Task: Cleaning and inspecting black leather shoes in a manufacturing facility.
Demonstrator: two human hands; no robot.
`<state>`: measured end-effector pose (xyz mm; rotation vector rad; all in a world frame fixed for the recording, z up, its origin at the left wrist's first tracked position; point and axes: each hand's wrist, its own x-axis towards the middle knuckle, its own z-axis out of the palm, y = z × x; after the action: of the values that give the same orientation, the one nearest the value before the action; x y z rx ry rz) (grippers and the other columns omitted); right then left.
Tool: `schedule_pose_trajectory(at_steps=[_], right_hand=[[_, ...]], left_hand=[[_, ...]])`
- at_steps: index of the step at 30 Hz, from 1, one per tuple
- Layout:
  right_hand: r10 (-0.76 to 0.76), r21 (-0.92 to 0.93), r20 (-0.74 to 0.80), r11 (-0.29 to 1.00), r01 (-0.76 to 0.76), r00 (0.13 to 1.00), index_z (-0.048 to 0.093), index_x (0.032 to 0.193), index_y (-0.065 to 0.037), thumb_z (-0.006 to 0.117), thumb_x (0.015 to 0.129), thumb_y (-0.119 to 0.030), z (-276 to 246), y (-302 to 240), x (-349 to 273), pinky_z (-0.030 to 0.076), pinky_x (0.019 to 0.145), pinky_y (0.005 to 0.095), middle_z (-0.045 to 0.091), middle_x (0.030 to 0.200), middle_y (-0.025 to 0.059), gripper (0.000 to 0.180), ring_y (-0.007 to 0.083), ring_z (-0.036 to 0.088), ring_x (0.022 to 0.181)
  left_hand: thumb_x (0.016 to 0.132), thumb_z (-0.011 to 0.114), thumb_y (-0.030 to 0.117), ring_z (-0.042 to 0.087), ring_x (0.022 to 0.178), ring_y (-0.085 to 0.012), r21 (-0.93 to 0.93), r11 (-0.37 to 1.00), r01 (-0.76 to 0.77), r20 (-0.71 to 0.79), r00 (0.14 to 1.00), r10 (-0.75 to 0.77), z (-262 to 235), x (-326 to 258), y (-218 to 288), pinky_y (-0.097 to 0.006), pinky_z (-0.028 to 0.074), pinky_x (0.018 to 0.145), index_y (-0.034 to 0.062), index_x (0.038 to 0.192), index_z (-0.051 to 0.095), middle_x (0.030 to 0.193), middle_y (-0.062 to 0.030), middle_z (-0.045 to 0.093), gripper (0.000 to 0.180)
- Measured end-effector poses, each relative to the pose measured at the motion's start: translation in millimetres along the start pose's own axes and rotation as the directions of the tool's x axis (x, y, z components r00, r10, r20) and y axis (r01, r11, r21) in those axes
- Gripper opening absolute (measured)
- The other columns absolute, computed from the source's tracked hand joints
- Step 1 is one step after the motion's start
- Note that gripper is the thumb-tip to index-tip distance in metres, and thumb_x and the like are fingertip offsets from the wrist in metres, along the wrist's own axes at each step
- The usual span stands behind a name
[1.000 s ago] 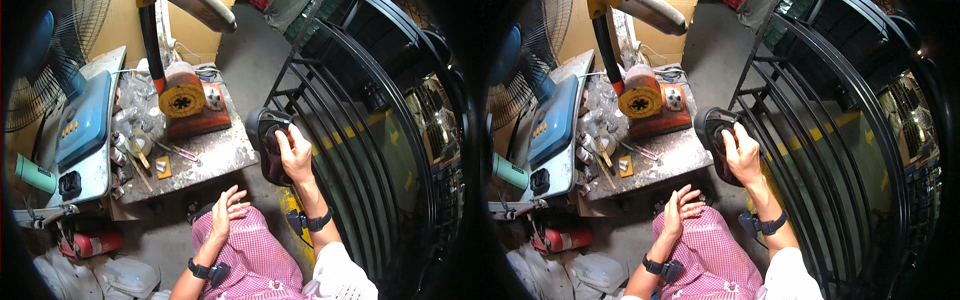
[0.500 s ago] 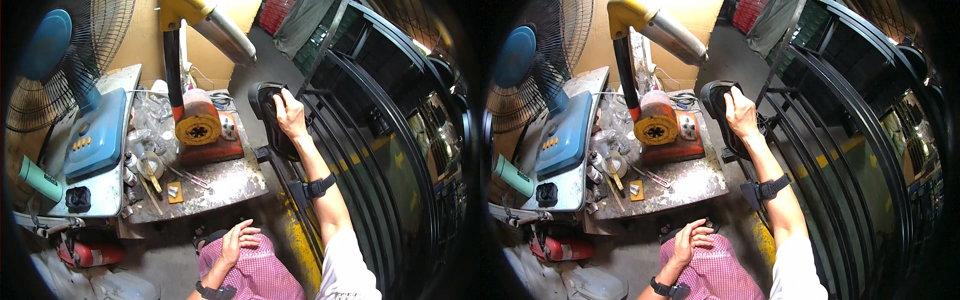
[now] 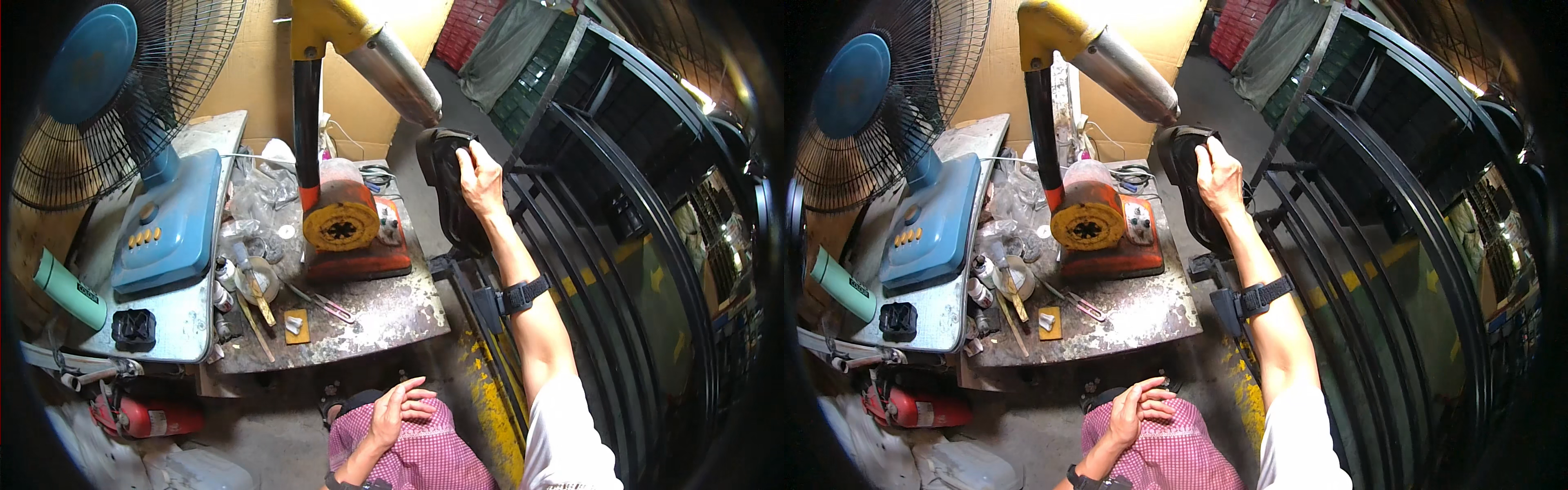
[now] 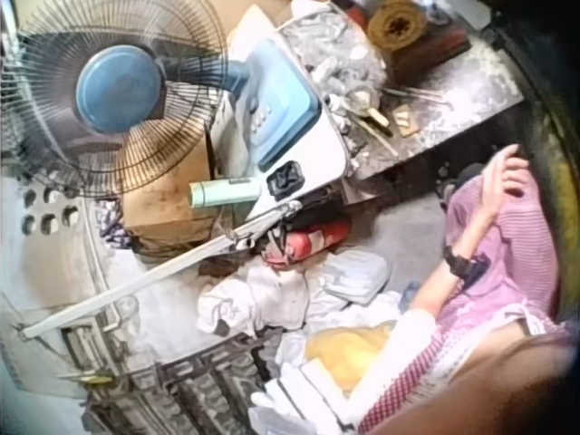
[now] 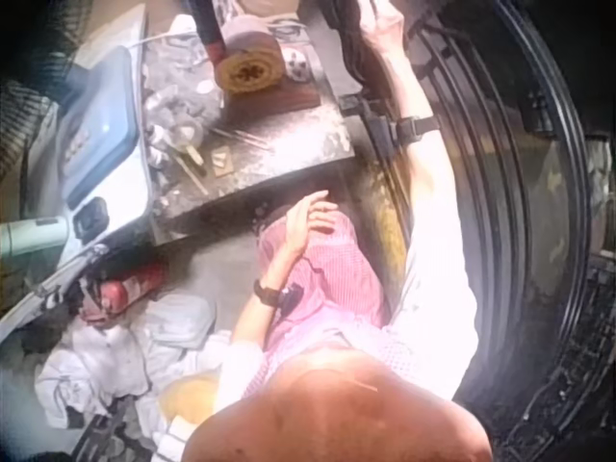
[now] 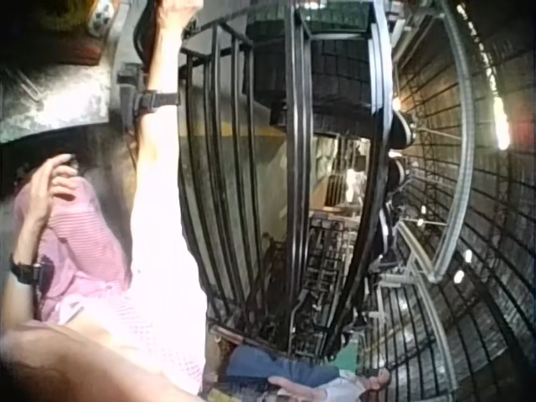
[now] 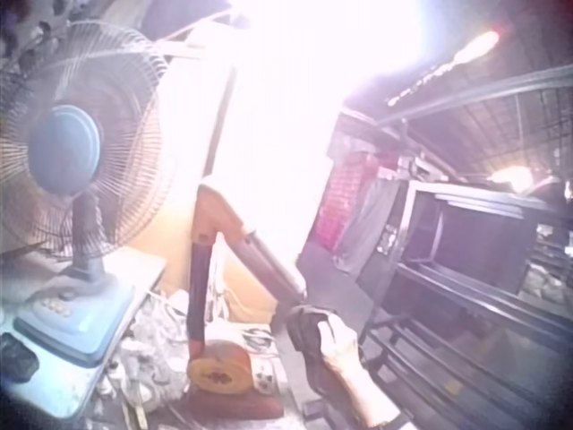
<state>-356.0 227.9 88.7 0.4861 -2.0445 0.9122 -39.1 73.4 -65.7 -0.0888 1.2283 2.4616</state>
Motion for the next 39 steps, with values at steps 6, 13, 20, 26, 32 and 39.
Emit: schedule_pose_trajectory(at_steps=[6,13,20,26,32,39], right_hand=[[-0.019,0.009,-0.005,1.0,0.019,1.0,0.052,0.083,0.001,0.053,0.084,-0.009,3,1,4,0.04,0.051,0.0371,0.05,0.062,0.0226,0.01,0.0385,0.051,0.056],[-0.009,-0.051,0.041,0.999,0.011,0.999,0.054,0.089,0.003,0.053,0.085,-0.009,-6,-5,5,0.042,0.052,0.0355,0.053,0.065,0.0227,0.012,0.0358,0.056,0.058],[-0.142,0.01,0.305,0.989,0.146,0.942,0.056,0.103,0.003,0.054,0.081,0.002,-76,-68,-69,0.047,0.061,0.0283,0.061,0.078,0.0191,0.021,0.0292,0.063,0.07],[-0.196,0.108,0.685,0.98,0.168,0.702,0.053,0.1,0.003,0.057,0.075,0.006,-142,-132,-163,0.046,0.049,0.0353,0.054,0.07,0.0163,0.026,0.032,0.057,0.059],[-0.199,0.167,0.84,0.98,0.108,0.504,0.049,0.099,0.009,0.058,0.069,0.008,-183,-187,-231,0.043,0.042,0.031,0.046,0.062,0.0091,0.032,0.0221,0.05,0.049],[0.291,-0.016,0.892,0.784,-0.621,0.345,0.062,0.096,0.001,0.069,0.075,-0.011,-176,-228,-249,0.046,0.068,0.0293,0.061,0.084,0.0108,0.025,0.0201,0.059,0.076]], left_hand=[[0.097,0.026,0.031,0.064,0.08,-0.0268,-0.026,1.0,0.009,0.01,1.0,-0.009,-3,2,-2,-0.035,0.055,0.072,-0.0078,0.121,0.041,0.1,-0.0247,0.059,0.048],[0.097,0.027,0.031,0.064,0.08,-0.0269,-0.024,1.0,-0.008,0.002,1.0,0.008,-2,-1,-3,-0.035,0.055,0.071,-0.0087,0.12,0.041,0.099,-0.025,0.059,0.048],[0.096,0.028,0.035,0.064,0.078,-0.0258,-0.111,0.994,-0.019,-0.056,0.998,0.013,-3,-1,-5,-0.036,0.056,0.067,-0.0057,0.12,0.042,0.097,-0.0219,0.06,0.049],[0.093,0.025,0.049,0.054,0.108,-0.0244,-0.352,0.933,0.073,-0.113,0.986,-0.12,8,0,13,-0.039,0.044,0.091,0.0034,0.133,0.032,0.121,-0.0168,0.051,0.061],[0.093,0.028,0.046,0.055,0.105,-0.0215,-0.425,0.869,0.253,0.098,0.967,-0.234,23,-19,6,-0.034,0.041,0.095,-0.0014,0.126,0.042,0.117,-0.0168,0.054,0.059],[0.094,0.032,0.026,0.058,0.095,-0.0184,-0.324,0.945,0.044,0.004,0.999,-0.046,11,-47,-25,-0.03,0.045,0.088,-0.0019,0.106,0.055,0.103,-0.013,0.06,0.038]])
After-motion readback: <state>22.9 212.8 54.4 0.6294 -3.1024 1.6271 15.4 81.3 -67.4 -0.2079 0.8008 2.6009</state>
